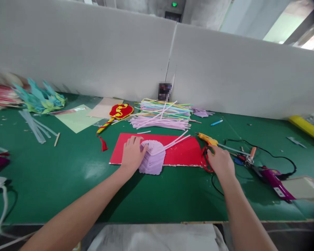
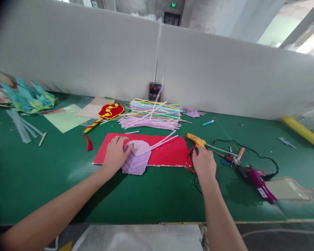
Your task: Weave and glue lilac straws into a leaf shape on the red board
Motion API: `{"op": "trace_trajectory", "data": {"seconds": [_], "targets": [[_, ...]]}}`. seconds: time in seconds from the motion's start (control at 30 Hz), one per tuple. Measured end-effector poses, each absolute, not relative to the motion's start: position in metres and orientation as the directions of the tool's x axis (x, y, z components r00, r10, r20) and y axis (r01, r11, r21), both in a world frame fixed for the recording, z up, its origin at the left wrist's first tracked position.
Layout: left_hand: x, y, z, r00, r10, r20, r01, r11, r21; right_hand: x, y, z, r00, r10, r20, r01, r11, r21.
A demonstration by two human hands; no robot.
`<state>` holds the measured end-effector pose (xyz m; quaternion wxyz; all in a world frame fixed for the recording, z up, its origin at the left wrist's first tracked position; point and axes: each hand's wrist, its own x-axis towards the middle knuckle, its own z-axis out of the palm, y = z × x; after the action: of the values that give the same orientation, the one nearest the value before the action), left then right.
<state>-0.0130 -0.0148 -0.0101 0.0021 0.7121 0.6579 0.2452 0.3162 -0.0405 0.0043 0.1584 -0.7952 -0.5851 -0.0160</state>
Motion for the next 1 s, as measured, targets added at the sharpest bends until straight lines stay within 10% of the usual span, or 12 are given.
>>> {"op": "trace_trajectory", "data": {"seconds": [0.23,0.57,1.0], "targets": [[-0.014,-0.011,-0.008,-0.099,0.984,0.145,0.957,0.054,0.285,0.317,-0.048,0.006,0.4,0.915,0.048,0.909,-0.389,-0.15],[-0.013,0.001,-0.008,-0.222,0.974,0.035,0.806,0.163,0.569,0.327,-0.036,-0.007,0.406,0.894,-0.188,0.666,-0.431,-0.609],[-0.012,0.02,0.02,-0.228,0.973,-0.033,0.232,0.087,0.969,0.33,-0.054,0.014,0.098,0.921,-0.377,-0.151,-0.361,-0.92]]}}
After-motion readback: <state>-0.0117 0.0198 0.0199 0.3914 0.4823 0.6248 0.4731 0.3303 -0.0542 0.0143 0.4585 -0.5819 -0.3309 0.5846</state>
